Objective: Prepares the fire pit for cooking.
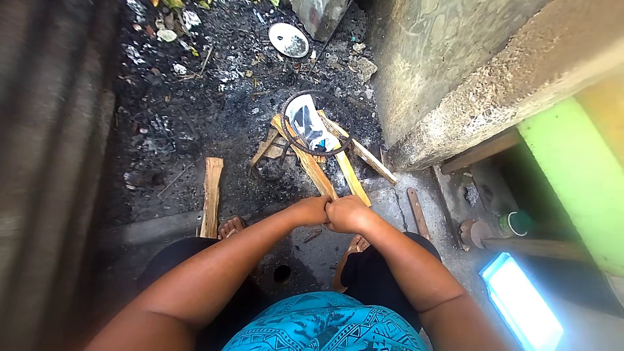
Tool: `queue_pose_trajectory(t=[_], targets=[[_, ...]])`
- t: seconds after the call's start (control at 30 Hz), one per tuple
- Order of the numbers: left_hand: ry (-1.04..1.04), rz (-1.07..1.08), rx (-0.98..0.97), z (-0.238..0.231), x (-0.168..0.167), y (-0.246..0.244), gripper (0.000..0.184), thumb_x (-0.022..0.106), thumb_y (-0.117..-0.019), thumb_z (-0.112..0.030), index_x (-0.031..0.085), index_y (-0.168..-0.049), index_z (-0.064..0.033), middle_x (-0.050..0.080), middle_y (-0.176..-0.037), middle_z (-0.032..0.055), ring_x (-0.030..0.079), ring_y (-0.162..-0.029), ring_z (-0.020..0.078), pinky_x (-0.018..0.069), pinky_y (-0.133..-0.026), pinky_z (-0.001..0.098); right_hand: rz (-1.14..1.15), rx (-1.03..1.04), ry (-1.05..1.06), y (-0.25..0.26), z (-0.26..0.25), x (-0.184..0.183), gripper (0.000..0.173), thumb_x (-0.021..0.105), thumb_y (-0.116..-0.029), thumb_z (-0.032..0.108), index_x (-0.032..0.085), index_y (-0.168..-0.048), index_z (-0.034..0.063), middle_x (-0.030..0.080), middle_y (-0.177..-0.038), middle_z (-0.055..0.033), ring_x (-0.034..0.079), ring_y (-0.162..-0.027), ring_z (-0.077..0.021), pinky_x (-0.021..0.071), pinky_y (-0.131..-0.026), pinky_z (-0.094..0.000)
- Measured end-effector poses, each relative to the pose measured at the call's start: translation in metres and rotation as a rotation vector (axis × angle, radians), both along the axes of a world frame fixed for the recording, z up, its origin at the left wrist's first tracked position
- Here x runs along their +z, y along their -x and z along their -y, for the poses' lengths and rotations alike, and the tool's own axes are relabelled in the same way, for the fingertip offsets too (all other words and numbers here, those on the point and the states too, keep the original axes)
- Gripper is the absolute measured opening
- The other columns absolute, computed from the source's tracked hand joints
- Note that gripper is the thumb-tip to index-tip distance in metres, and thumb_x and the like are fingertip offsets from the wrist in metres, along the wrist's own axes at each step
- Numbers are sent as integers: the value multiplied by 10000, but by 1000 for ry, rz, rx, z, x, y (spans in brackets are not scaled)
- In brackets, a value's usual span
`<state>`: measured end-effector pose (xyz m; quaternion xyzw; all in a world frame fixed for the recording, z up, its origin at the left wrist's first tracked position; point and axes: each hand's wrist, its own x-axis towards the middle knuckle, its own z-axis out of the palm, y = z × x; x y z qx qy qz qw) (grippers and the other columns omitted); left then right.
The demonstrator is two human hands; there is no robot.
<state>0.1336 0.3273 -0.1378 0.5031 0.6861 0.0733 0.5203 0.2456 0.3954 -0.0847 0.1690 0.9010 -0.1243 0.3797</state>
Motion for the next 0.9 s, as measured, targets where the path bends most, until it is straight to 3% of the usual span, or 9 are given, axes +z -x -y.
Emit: queue_pose_trajectory(t=[0.07, 0.13, 0.3, 0.43, 0.57, 0.7, 0.8, 0.9], targets=[[2, 254, 225, 0, -7, 2, 472, 631, -1014, -168, 459, -1446, -81, 649, -1191, 182, 663, -1015, 261, 545, -887, 446, -101, -60, -42, -4, -5, 2, 373, 597, -1012, 344, 638, -1232, 46, 705, -1127, -173, 674, -1097, -369, 517, -885, -607], [-52, 435, 440, -1, -5, 4, 432, 606, -1038, -166, 454, -1433, -78, 631, -1223, 182, 660, -1030, 250, 551, -884, 436, -285, -140, -107, -8, -13, 3, 398, 629, -997, 340, 644, -1301, 83, 708, -1145, -156, 684, -1073, -361, 536, -862, -595], [-214, 627, 779, -4, 6, 16, 348, 550, -1061, -338, 533, -1291, -77, 663, -1109, 141, 685, -917, 229, 573, -816, 435, -706, -275, -178, -15, -31, 3, 416, 698, -971, 280, 612, -1333, 93, 719, -1128, -121, 707, -1017, -327, 576, -827, -554], [-259, 838, 1002, -10, 10, 20, 309, 493, -1085, -269, 505, -1303, -50, 634, -1190, 142, 715, -921, 219, 617, -831, 373, -825, -326, -166, -16, -35, 4, 442, 703, -978, 299, 595, -1362, 109, 692, -1184, -116, 713, -948, -305, 592, -764, -538], [-300, 885, 1007, -7, 12, 16, 260, 489, -1086, -273, 495, -1299, -125, 627, -1125, 110, 701, -819, 211, 616, -748, 367, -817, -294, -138, -13, -31, 1, 539, 737, -956, 323, 568, -1419, 105, 652, -1278, -131, 697, -1053, -317, 596, -823, -535], [-255, 926, 935, -8, 12, 17, 301, 403, -1115, -356, 487, -1290, -126, 683, -985, 98, 730, -826, 231, 628, -772, 406, -787, -308, -63, -13, -31, 1, 519, 704, -982, 324, 570, -1427, 93, 686, -1262, -129, 699, -1084, -310, 576, -897, -548], [-290, 867, 887, -8, 9, 20, 411, 423, -1095, -447, 510, -1316, -111, 712, -946, 97, 737, -821, 218, 625, -788, 392, -815, -384, 20, -15, -36, 3, 482, 713, -969, 304, 601, -1392, 101, 698, -1187, -116, 709, -899, -269, 590, -797, -530], [-376, 862, 835, -7, 10, 19, 303, 551, -1068, -282, 518, -1305, -98, 698, -1020, 122, 727, -879, 222, 615, -839, 397, -861, -412, -38, -17, -39, 1, 476, 748, -935, 292, 621, -1358, 116, 662, -1174, -120, 693, -879, -282, 590, -724, -531]])
